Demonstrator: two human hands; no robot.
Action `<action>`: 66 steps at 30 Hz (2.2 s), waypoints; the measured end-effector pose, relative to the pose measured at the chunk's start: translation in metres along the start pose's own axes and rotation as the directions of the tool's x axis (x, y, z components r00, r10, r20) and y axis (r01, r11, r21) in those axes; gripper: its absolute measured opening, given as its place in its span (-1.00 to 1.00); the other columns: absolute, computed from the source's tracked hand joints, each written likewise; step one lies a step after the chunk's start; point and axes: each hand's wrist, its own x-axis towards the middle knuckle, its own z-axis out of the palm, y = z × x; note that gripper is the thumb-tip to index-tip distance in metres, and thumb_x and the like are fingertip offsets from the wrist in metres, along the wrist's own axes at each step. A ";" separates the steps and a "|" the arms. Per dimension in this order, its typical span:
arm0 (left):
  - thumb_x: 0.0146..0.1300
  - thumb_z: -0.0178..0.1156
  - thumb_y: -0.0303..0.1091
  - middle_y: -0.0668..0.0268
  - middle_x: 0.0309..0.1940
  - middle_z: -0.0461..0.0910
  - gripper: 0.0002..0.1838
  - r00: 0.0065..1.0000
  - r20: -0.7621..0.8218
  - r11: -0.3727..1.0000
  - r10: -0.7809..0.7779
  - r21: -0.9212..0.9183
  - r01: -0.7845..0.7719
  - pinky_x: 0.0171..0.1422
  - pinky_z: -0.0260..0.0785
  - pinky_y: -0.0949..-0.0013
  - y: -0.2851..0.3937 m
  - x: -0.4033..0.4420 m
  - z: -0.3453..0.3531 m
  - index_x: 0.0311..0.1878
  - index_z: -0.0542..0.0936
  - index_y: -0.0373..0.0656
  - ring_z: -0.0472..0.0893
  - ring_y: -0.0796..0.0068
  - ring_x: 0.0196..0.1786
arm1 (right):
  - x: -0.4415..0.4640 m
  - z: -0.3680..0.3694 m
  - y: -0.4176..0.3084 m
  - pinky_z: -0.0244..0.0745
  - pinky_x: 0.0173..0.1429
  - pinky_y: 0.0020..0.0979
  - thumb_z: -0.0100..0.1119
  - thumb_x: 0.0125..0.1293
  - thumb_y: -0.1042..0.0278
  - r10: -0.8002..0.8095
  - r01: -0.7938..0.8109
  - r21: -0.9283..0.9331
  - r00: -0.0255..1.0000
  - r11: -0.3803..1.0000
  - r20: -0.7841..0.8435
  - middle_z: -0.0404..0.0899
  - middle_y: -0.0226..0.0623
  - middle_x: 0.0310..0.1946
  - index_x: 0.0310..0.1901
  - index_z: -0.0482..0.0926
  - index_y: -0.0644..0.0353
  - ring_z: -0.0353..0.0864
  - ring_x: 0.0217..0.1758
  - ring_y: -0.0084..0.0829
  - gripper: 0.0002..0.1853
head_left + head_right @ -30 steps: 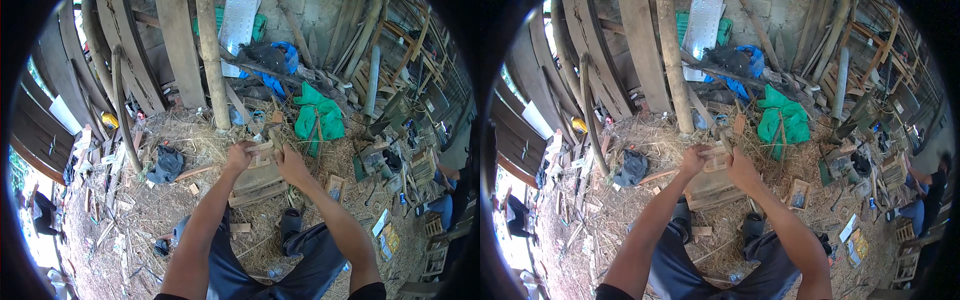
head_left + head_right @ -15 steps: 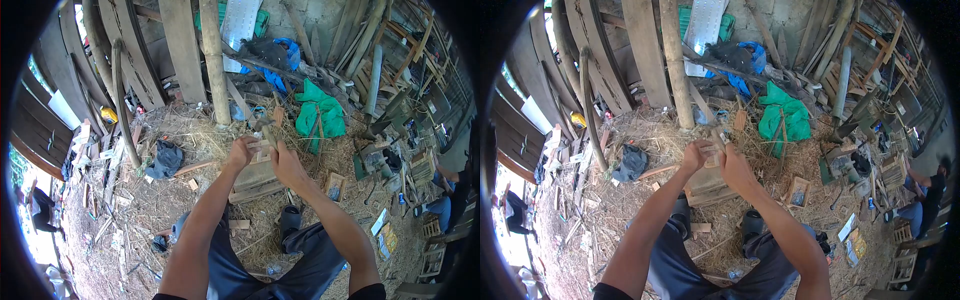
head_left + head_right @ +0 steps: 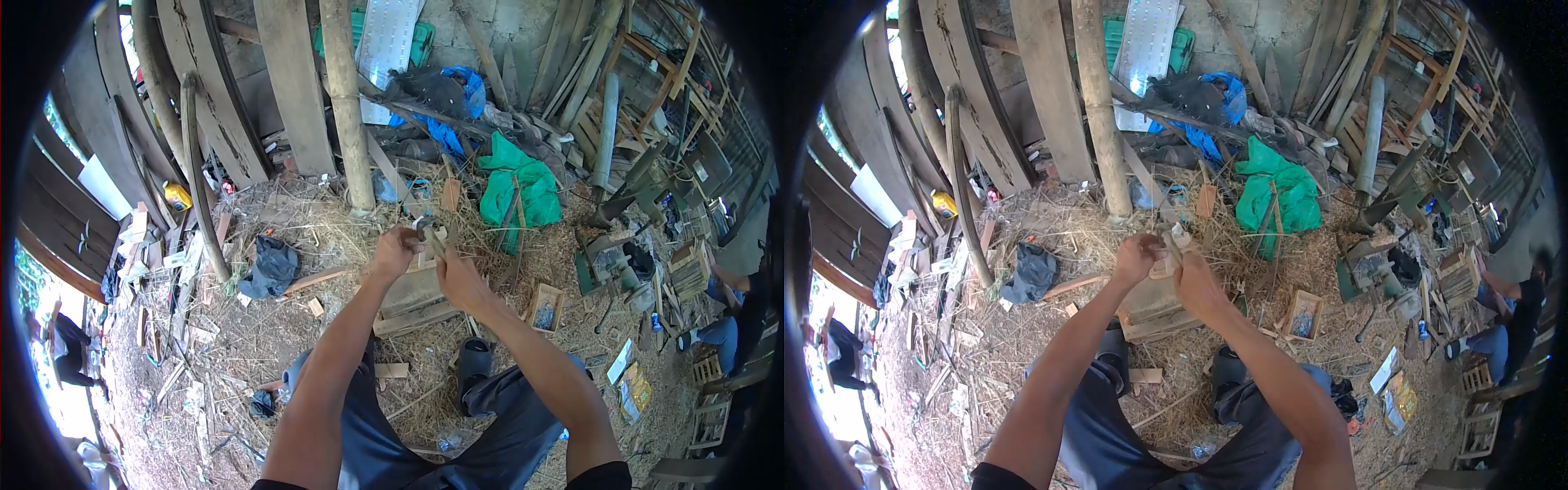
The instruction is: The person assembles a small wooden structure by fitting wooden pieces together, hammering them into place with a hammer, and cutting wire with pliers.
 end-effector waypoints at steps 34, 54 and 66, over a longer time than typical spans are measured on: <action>-0.05 0.46 -0.30 0.12 -0.26 0.67 -0.64 0.997 0.036 0.998 -0.067 0.023 0.066 -0.10 0.49 0.27 0.012 0.002 -0.005 -0.18 0.64 -0.25 0.67 0.21 -0.18 | -0.004 -0.004 -0.006 0.30 -0.33 0.09 -0.09 0.38 0.35 0.158 -0.162 0.075 0.986 0.984 0.060 0.48 0.31 -0.42 -0.18 0.28 0.40 0.50 -0.39 0.26 -0.78; -0.07 0.47 -0.29 0.16 -0.26 0.67 -0.66 1.000 0.008 1.000 0.004 0.025 -0.004 -0.10 0.47 0.27 0.002 0.004 -0.002 -0.20 0.67 -0.18 0.66 0.21 -0.21 | -0.004 -0.002 -0.003 0.31 -0.31 0.06 -0.05 0.37 0.33 0.147 -0.142 0.137 0.989 0.980 -0.021 0.48 0.28 -0.46 -0.17 0.30 0.42 0.49 -0.38 0.27 -0.74; -0.07 0.44 -0.35 0.15 -0.27 0.64 -0.68 0.999 -0.010 0.999 0.042 0.030 -0.042 -0.15 0.46 0.29 0.004 0.000 -0.003 -0.19 0.68 -0.17 0.65 0.19 -0.26 | 0.000 -0.002 -0.012 0.11 -0.70 -0.36 -0.13 0.41 0.16 0.501 -0.385 0.802 0.856 0.457 0.126 0.25 -0.41 -0.69 -0.29 0.32 0.16 0.17 -0.78 -0.45 -0.76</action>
